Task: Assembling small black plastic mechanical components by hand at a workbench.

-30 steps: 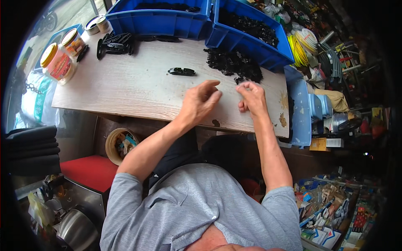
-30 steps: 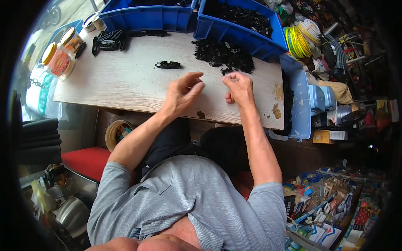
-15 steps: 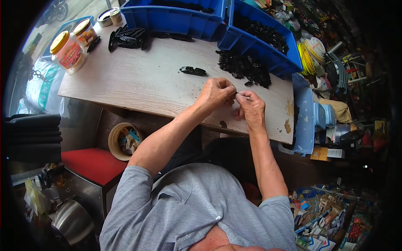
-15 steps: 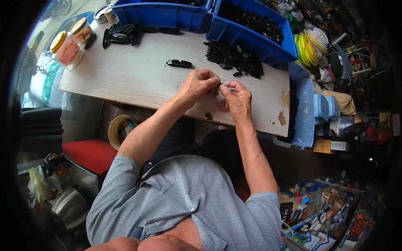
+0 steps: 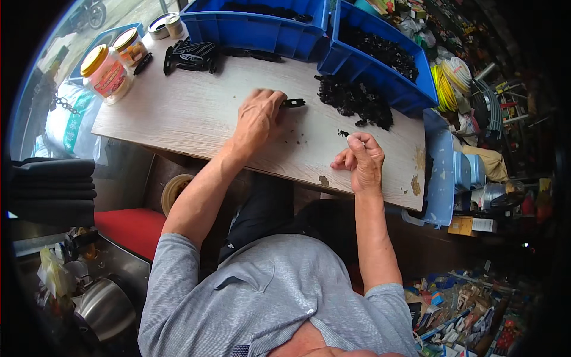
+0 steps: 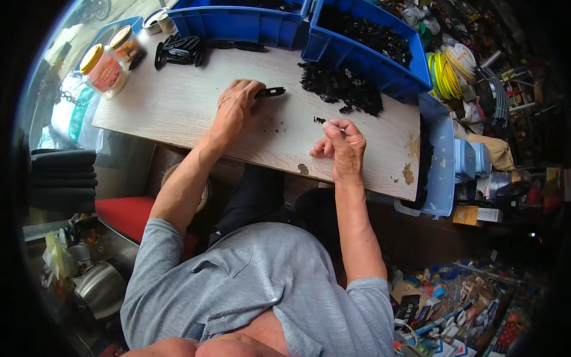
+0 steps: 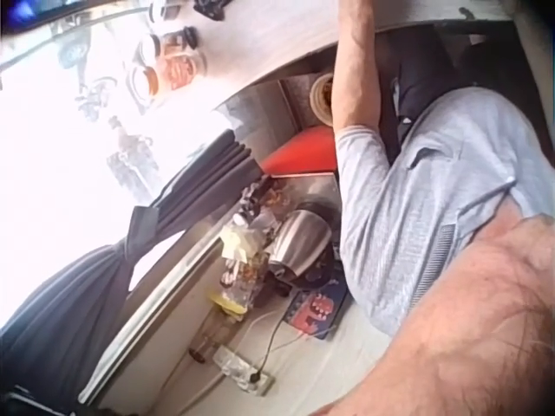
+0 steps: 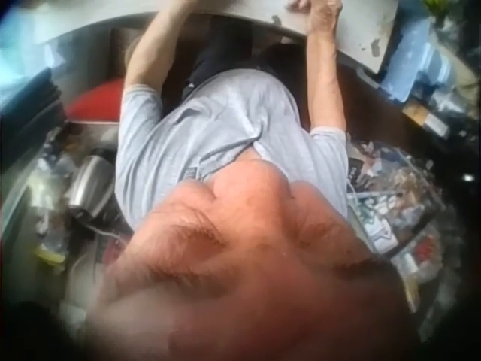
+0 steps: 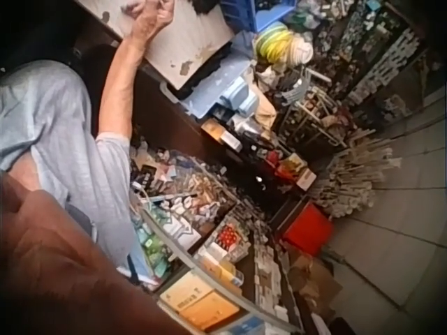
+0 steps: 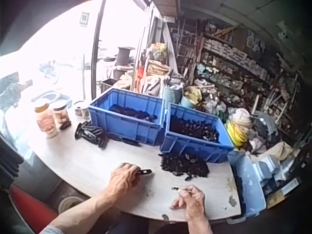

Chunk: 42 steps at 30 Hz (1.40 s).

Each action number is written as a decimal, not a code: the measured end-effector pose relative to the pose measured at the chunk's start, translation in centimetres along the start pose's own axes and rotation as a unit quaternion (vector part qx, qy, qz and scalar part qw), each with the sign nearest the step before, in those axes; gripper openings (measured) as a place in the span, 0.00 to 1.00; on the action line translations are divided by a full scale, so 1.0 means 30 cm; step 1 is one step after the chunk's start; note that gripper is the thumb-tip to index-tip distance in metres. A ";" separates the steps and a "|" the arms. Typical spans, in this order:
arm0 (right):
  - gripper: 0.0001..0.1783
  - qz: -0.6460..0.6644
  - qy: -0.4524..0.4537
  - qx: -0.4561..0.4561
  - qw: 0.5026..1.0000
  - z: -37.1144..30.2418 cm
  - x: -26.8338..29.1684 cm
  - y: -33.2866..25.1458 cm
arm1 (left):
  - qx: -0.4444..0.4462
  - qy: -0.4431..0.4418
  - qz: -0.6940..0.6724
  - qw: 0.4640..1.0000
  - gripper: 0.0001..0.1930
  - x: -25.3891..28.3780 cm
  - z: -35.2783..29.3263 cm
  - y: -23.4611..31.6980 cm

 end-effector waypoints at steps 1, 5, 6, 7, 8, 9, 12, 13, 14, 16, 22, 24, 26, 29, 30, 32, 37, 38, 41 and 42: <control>0.10 0.016 -0.004 0.003 1.000 0.001 -0.007 -0.005 | -0.003 -0.003 -0.004 1.000 0.13 -0.009 -0.011 0.024; 0.08 0.052 -0.019 0.018 0.998 0.003 -0.002 0.003 | 0.215 -0.089 -0.420 0.877 0.12 -0.119 -0.075 0.090; 0.07 0.061 -0.029 0.034 0.997 0.003 -0.003 0.002 | 0.232 -0.104 -0.490 0.834 0.12 -0.147 -0.087 0.115; 0.06 0.049 -0.039 0.043 0.997 0.010 0.007 0.006 | 0.275 -0.133 -0.531 0.791 0.13 -0.182 -0.104 0.132; 0.06 0.049 -0.038 0.042 0.997 0.008 0.010 0.005 | 0.275 -0.133 -0.531 0.790 0.13 -0.189 -0.105 0.147; 0.06 0.058 -0.049 0.039 0.996 0.004 0.004 0.004 | 0.278 -0.154 -0.563 0.762 0.13 -0.209 -0.112 0.173; 0.05 0.065 -0.060 0.023 0.996 -0.004 -0.006 0.000 | 0.283 -0.187 -0.590 0.733 0.14 -0.238 -0.114 0.215; 0.05 0.062 -0.061 0.010 0.996 -0.006 -0.008 0.002 | 0.284 -0.188 -0.592 0.730 0.14 -0.240 -0.115 0.220; 0.05 0.061 -0.060 0.010 0.996 -0.007 -0.006 -0.001 | 0.285 -0.189 -0.594 0.728 0.14 -0.243 -0.116 0.224; 0.06 0.046 -0.069 -0.005 0.997 -0.007 -0.011 0.001 | 0.278 -0.187 -0.608 0.720 0.14 -0.242 -0.109 0.227; 0.07 0.026 -0.077 -0.029 0.996 0.003 -0.023 0.005 | 0.295 -0.173 -0.595 0.727 0.13 -0.229 -0.095 0.223; 0.08 0.025 -0.076 -0.037 0.996 0.007 -0.025 0.009 | 0.316 -0.171 -0.575 0.735 0.13 -0.228 -0.092 0.221; 0.08 0.025 -0.076 -0.044 0.996 0.009 -0.029 0.012 | 0.361 -0.141 -0.561 0.731 0.11 -0.229 -0.099 0.203; 0.08 0.002 -0.064 -0.037 0.997 0.005 -0.029 0.003 | 0.367 -0.122 -0.585 0.712 0.14 -0.246 -0.100 0.190; 0.08 -0.008 -0.064 -0.034 0.997 0.002 -0.030 -0.003 | 0.368 -0.121 -0.584 0.713 0.14 -0.244 -0.101 0.189; 0.08 -0.017 -0.064 -0.030 0.997 0.003 -0.034 -0.016 | 0.386 -0.110 -0.592 0.698 0.09 -0.240 -0.112 0.184; 0.18 -0.111 -0.109 -0.097 0.983 -0.002 -0.073 -0.006 | 0.385 -0.080 -0.618 0.680 0.08 -0.236 -0.122 0.164; 0.18 -0.111 -0.109 -0.096 0.983 -0.004 -0.074 -0.005 | 0.383 -0.080 -0.623 0.677 0.08 -0.235 -0.123 0.168; 0.21 -0.137 -0.093 -0.037 0.986 -0.008 -0.071 -0.021 | 0.370 -0.109 -0.631 0.674 0.08 -0.236 -0.118 0.196; 0.21 -0.125 -0.080 -0.027 0.988 -0.009 -0.065 -0.020 | 0.369 -0.109 -0.631 0.674 0.08 -0.236 -0.118 0.196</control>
Point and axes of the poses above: each hand's wrist, its own z-axis towards the middle knuckle, its own x-axis out of the back of the hand, y = z × x, the point moved 9 cm from there along z, towards the middle knuckle, and after that the axes turned 6 degrees about -z, right-handed, at the moved point
